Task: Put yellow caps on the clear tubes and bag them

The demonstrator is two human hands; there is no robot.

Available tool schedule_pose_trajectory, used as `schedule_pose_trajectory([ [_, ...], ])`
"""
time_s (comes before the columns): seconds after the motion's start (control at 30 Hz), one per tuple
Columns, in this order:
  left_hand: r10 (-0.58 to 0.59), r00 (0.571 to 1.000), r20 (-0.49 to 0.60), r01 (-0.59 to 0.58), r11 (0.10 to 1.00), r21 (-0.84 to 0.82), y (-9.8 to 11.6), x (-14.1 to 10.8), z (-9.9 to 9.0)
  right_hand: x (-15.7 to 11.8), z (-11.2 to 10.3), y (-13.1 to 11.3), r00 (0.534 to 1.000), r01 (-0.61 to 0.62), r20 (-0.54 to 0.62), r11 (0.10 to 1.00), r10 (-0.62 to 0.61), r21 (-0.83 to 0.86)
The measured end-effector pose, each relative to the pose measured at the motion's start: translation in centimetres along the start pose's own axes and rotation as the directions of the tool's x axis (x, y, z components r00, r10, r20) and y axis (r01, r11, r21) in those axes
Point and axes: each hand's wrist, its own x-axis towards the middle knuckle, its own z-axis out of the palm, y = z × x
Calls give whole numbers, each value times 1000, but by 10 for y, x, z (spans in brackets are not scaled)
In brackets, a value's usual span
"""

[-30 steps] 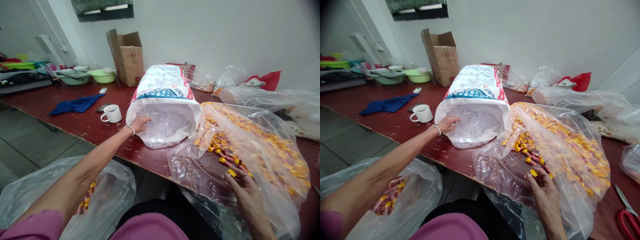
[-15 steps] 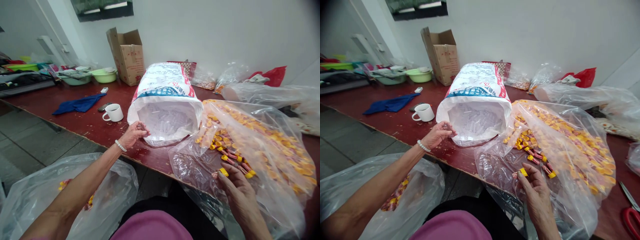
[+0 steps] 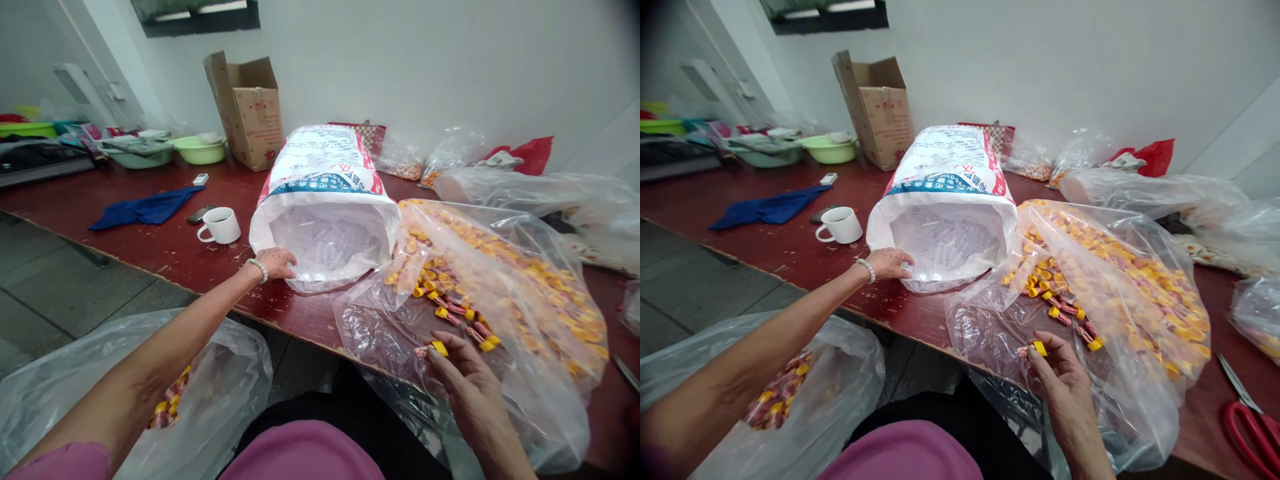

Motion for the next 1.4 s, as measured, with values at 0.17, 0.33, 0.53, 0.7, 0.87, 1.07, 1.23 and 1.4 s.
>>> schedule_pose_trajectory([
  [0.17,-8,999,32,8,1000,-10,-1,-9,3,2,3,-2,1000,0,8,999,0,51],
  [0.33,-54,965,-257,56,998,-2,-1,-31,16,2,20,-10,999,34,12,991,-36,131],
  [0.53,101,958,-268,-230,828,-511,34,-82,40,-4,67,-33,978,197,32,967,-205,161],
  [0.7,347,936,-58,-282,641,-714,75,-124,64,-11,91,-31,924,345,149,936,-351,63],
  [0.87,395,917,46,-150,450,-880,97,-133,70,-23,86,-24,835,524,301,832,-460,-182],
  [1.07,439,891,114,-25,299,-954,107,-133,69,-31,73,-26,764,637,320,734,-560,-234],
  [1.23,430,893,136,-39,375,-926,111,-133,79,-32,70,-27,655,740,501,614,-566,-273],
  [1.4,358,926,117,-15,346,-938,111,-123,86,3,41,-31,761,644,398,522,-513,-559],
])
